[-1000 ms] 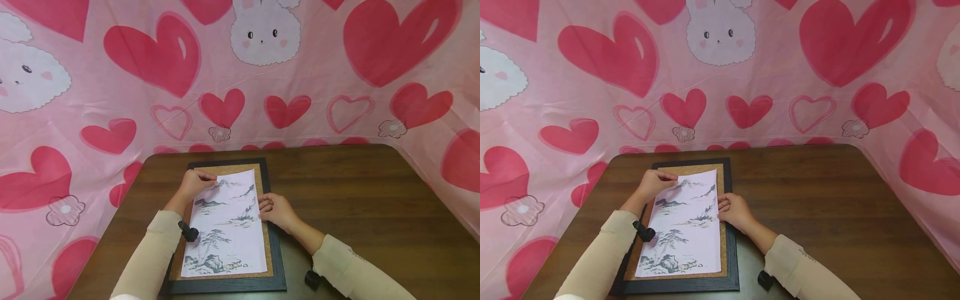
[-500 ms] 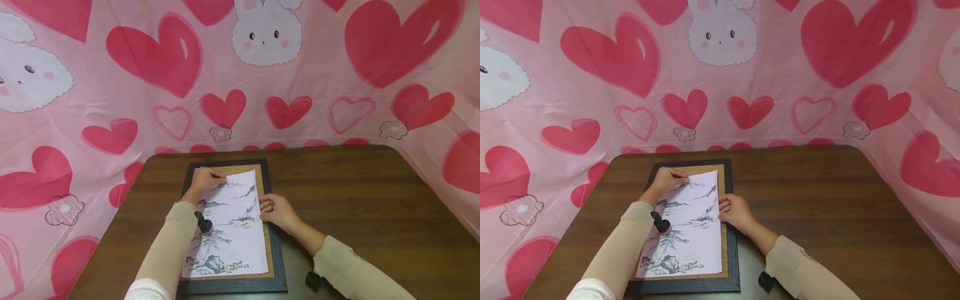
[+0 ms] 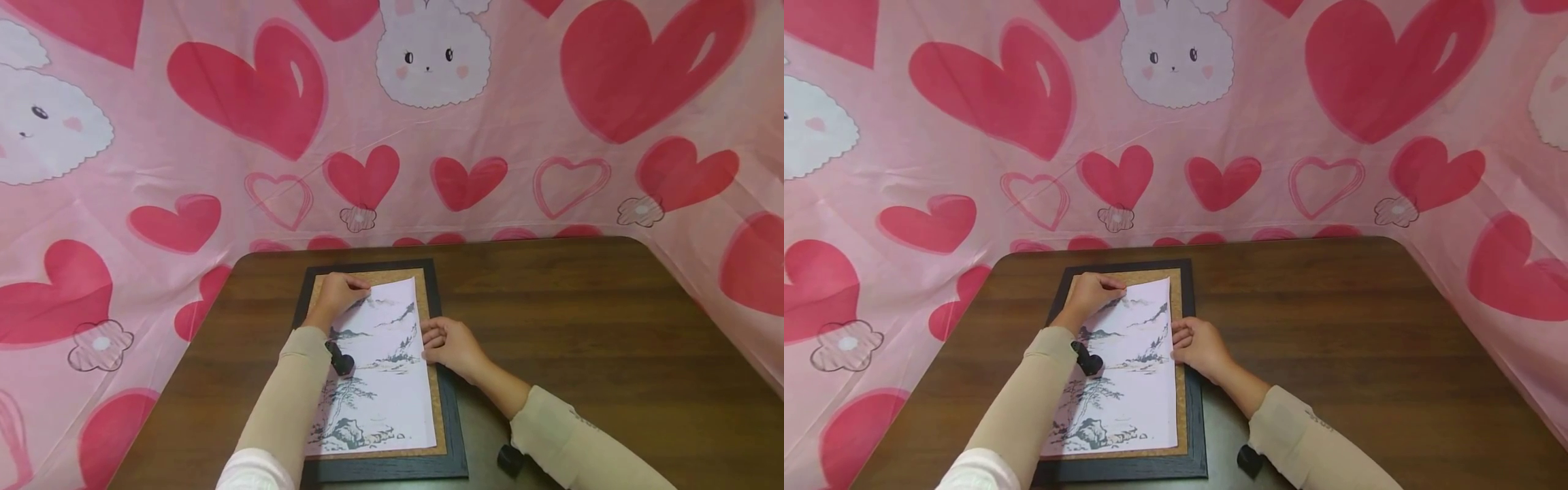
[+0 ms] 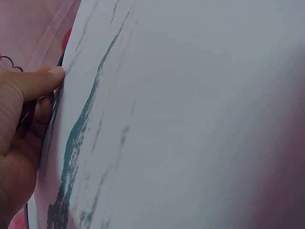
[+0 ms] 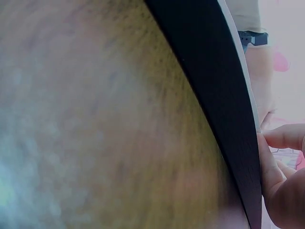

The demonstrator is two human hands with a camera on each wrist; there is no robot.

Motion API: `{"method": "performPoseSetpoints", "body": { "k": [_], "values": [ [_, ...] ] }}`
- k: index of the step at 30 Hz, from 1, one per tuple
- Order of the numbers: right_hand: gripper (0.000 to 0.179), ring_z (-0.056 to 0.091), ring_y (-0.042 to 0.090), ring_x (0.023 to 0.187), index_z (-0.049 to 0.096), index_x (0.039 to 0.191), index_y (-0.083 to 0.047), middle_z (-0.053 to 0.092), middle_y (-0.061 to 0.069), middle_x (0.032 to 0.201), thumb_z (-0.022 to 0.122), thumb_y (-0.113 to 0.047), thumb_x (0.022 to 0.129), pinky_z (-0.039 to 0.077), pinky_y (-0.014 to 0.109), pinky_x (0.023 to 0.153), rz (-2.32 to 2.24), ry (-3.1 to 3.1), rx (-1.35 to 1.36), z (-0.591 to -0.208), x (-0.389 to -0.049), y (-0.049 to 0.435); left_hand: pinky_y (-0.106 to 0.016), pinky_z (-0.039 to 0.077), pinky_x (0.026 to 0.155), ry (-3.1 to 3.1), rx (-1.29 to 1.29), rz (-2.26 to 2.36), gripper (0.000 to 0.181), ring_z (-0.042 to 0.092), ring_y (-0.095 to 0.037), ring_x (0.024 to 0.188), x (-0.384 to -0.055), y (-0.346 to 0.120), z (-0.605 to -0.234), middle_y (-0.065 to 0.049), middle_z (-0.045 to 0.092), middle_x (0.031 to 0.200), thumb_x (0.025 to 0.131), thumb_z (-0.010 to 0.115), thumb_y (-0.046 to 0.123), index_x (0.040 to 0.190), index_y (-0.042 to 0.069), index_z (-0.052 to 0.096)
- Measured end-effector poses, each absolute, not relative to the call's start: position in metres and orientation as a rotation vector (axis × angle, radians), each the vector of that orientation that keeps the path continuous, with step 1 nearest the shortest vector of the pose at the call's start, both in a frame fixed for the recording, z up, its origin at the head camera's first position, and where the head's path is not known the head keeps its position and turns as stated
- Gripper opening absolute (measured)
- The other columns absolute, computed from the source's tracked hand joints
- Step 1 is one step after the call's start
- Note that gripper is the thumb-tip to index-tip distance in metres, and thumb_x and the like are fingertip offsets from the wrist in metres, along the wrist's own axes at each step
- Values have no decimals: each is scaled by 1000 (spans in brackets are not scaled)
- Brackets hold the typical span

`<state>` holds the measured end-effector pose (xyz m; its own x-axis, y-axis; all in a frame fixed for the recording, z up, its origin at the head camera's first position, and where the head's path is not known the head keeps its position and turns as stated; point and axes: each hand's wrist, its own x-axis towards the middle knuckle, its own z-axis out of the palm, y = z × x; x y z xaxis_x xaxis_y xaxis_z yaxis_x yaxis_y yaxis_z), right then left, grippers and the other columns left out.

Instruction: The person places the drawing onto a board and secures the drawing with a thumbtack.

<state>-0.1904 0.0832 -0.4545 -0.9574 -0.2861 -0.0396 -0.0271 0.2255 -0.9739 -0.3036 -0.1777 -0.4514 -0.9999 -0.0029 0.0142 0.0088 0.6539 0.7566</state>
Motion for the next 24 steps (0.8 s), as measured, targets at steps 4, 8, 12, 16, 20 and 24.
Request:
{"method": "performPoseSetpoints", "body": {
  "k": [4,8,12,16,20,24],
  "values": [
    [48,63,20,79,58,120,10,66,17,93,72,15,74,57,31,64,-1808,2286,-294,-453,-190,83,-37,53,85,-2841,24,-1323,4,65,-20,89,-303,-177,-453,0,73,89,81,80,16,85,14,81],
    [48,63,21,79,59,120,10,67,16,93,73,15,74,57,31,64,-1810,2291,-289,-451,-189,83,-37,53,87,-2846,30,-1331,4,65,-20,91,-302,-176,-453,0,73,90,81,80,16,85,14,81],
    [47,63,21,80,59,120,11,66,17,94,72,15,75,57,31,64,-1808,2299,-289,-451,-189,82,-37,53,86,-2860,19,-1327,5,65,-20,90,-301,-176,-452,0,73,90,82,80,15,86,14,81],
    [46,63,23,80,57,120,14,65,22,95,70,18,75,57,33,65,-1794,2305,-285,-452,-190,82,-37,53,86,-2870,-6,-1308,5,65,-20,91,-299,-176,-451,0,73,90,82,80,15,86,14,81],
    [46,63,24,80,56,119,15,65,24,95,69,19,75,57,33,65,-1790,2308,-283,-453,-191,81,-37,53,87,-2873,-39,-1286,5,66,-20,92,-299,-177,-451,0,74,92,82,80,15,87,14,81],
    [46,63,21,79,58,119,12,66,19,93,71,17,75,57,31,64,-1802,2304,-280,-453,-190,82,-37,53,87,-2869,-96,-1254,5,66,-20,93,-297,-178,-452,-1,74,93,83,79,14,87,13,81]
  ]
}}
